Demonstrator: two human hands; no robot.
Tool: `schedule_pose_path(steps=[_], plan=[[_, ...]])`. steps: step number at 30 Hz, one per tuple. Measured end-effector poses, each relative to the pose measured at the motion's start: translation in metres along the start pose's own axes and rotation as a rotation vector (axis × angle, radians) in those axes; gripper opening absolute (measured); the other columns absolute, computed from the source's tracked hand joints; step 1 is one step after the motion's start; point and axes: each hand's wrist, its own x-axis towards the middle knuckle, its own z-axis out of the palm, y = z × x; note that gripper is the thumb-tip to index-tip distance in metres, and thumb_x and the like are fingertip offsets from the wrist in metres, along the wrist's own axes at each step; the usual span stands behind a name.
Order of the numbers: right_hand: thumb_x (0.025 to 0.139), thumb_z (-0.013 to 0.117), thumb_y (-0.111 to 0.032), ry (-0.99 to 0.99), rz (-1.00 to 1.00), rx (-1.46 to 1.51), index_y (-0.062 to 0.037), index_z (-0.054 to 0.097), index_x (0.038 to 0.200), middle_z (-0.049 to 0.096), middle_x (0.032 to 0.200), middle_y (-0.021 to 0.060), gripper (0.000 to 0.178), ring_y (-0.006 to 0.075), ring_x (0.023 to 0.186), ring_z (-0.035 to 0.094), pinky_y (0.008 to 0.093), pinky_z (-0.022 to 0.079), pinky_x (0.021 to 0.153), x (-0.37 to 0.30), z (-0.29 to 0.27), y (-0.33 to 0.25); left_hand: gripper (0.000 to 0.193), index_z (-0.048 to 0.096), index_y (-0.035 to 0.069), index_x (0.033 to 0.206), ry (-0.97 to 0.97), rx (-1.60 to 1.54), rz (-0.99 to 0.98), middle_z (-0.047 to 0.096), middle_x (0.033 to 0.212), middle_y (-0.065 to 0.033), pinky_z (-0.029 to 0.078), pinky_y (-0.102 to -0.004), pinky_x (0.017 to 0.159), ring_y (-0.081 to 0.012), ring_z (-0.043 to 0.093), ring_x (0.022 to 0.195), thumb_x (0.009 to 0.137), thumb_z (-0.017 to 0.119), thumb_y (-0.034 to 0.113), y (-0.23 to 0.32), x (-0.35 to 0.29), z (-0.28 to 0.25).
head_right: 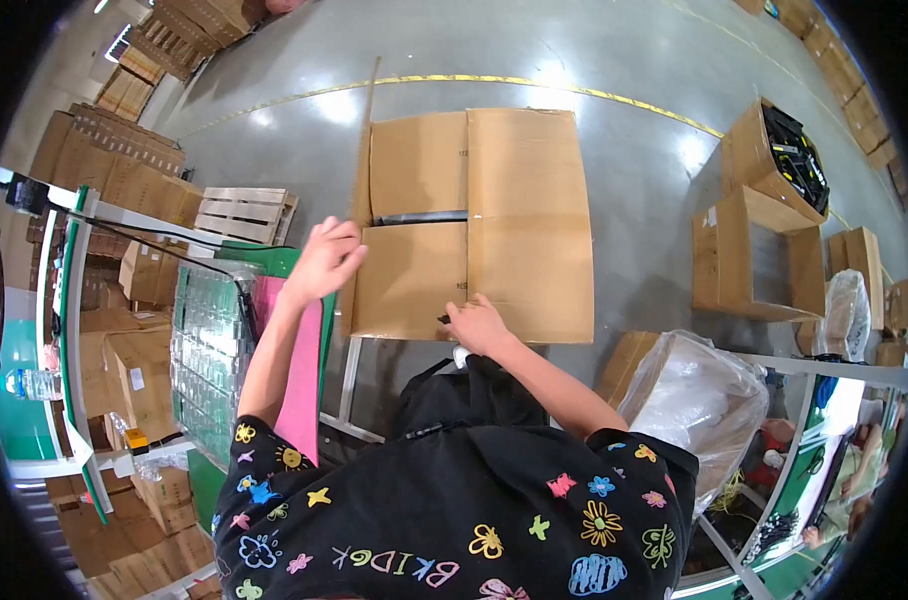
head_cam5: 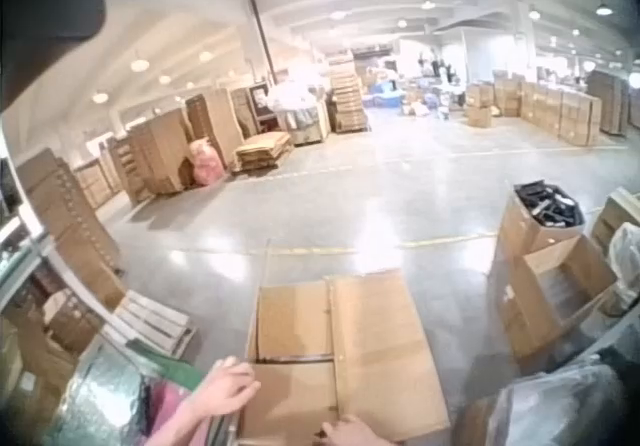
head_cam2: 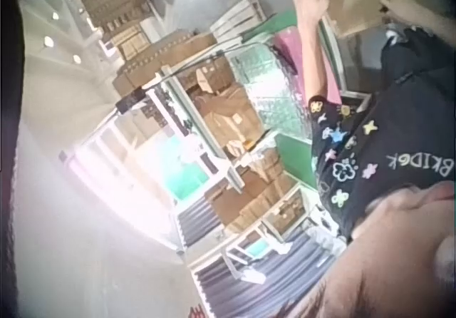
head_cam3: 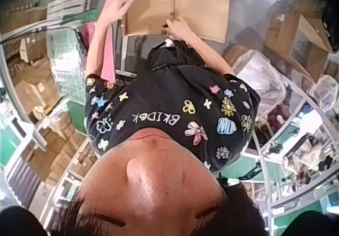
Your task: Assembling electronic circuit boards into plastic housings using an electric screwdriver and opening shipping boxes with a utility knife.
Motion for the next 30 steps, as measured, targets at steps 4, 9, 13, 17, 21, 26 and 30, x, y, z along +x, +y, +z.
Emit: schedule_pose_path(steps=[4, 9, 13, 17, 21, 26, 30], plan=[[0.089, 0.051, -0.033, -0.065, -0.006, -0.236, -0.0051, 0.049, 0.094, 0.063, 0.068, 0.0116, 0.028, 0.0260, 0.069, 0.063, 0.0366, 0.039, 0.078, 0.006, -0.024, -0.010, 0.013, 0.059, 0.004, 0.085, 0.075, 0.103, -0.262, 0.054, 0.097, -0.0080, 0.038, -0.0399, 0.080, -0.0287, 0.048, 0.093, 0.080, 0.059, 0.016, -0.024, -0.048, -0.031], [0.087, 0.055, -0.029, 0.218, 0.093, -0.402, -0.0069, 0.051, 0.092, 0.058, 0.059, 0.0061, 0.023, 0.0233, 0.056, 0.060, 0.0355, 0.037, 0.072, -0.043, -0.145, -0.027, 0.037, 0.054, 0.006, 0.112, 0.194, 0.017, -0.331, 0.049, 0.121, -0.0109, 0.038, -0.0404, 0.093, -0.0298, 0.044, 0.113, 0.076, 0.060, 0.003, -0.025, -0.106, -0.043], [0.087, 0.055, -0.023, 0.294, 0.666, -0.712, -0.0078, 0.055, 0.097, 0.062, 0.074, 0.0106, 0.018, 0.0247, 0.067, 0.062, 0.0394, 0.039, 0.080, -0.117, -0.233, 0.010, 0.054, 0.045, 0.004, 0.124, 0.583, -0.406, -0.699, 0.050, 0.122, -0.0105, 0.046, -0.0268, 0.083, -0.0165, 0.054, 0.101, 0.074, 0.061, -0.010, -0.021, -0.150, -0.029], [0.091, 0.051, -0.025, 0.444, 1.014, -0.355, -0.0065, 0.053, 0.099, 0.062, 0.082, 0.0167, 0.020, 0.0321, 0.078, 0.062, 0.0473, 0.039, 0.088, -0.148, -0.165, 0.100, 0.036, 0.055, -0.004, 0.115, 0.978, -0.528, -0.969, 0.063, 0.091, -0.0096, 0.050, -0.0252, 0.071, -0.0137, 0.059, 0.080, 0.087, 0.063, 0.018, -0.051, -0.191, 0.028], [0.094, 0.045, -0.024, 0.705, 0.961, -0.429, -0.0008, 0.047, 0.103, 0.054, 0.105, 0.0265, 0.025, 0.0410, 0.086, 0.059, 0.0505, 0.046, 0.077, -0.124, -0.025, 0.139, 0.054, 0.058, -0.007, 0.103, 1.086, -0.762, -1.213, 0.063, 0.087, -0.0115, 0.053, -0.0281, 0.052, -0.0165, 0.061, 0.068, 0.092, 0.049, 0.045, -0.061, -0.188, 0.110], [0.095, 0.042, -0.026, 0.778, 1.099, 0.022, -0.0024, 0.044, 0.111, 0.056, 0.104, 0.0267, 0.029, 0.0445, 0.085, 0.058, 0.0524, 0.046, 0.069, -0.095, -0.004, 0.141, 0.056, 0.059, -0.005, 0.097, 1.054, -0.880, -1.413, 0.063, 0.083, -0.0114, 0.052, -0.0273, 0.051, -0.0175, 0.061, 0.064, 0.094, 0.042, 0.048, -0.071, -0.199, 0.179], [0.096, 0.037, -0.036, 0.629, 1.328, 0.049, -0.0081, 0.043, 0.111, 0.062, 0.091, 0.0266, 0.032, 0.0466, 0.084, 0.059, 0.0545, 0.045, 0.070, -0.103, -0.021, 0.147, 0.052, 0.060, 0.000, 0.089, 0.931, -0.841, -1.316, 0.060, 0.069, -0.0053, 0.046, -0.0274, 0.049, -0.0128, 0.054, 0.055, 0.095, 0.040, 0.047, -0.063, -0.190, 0.176]])
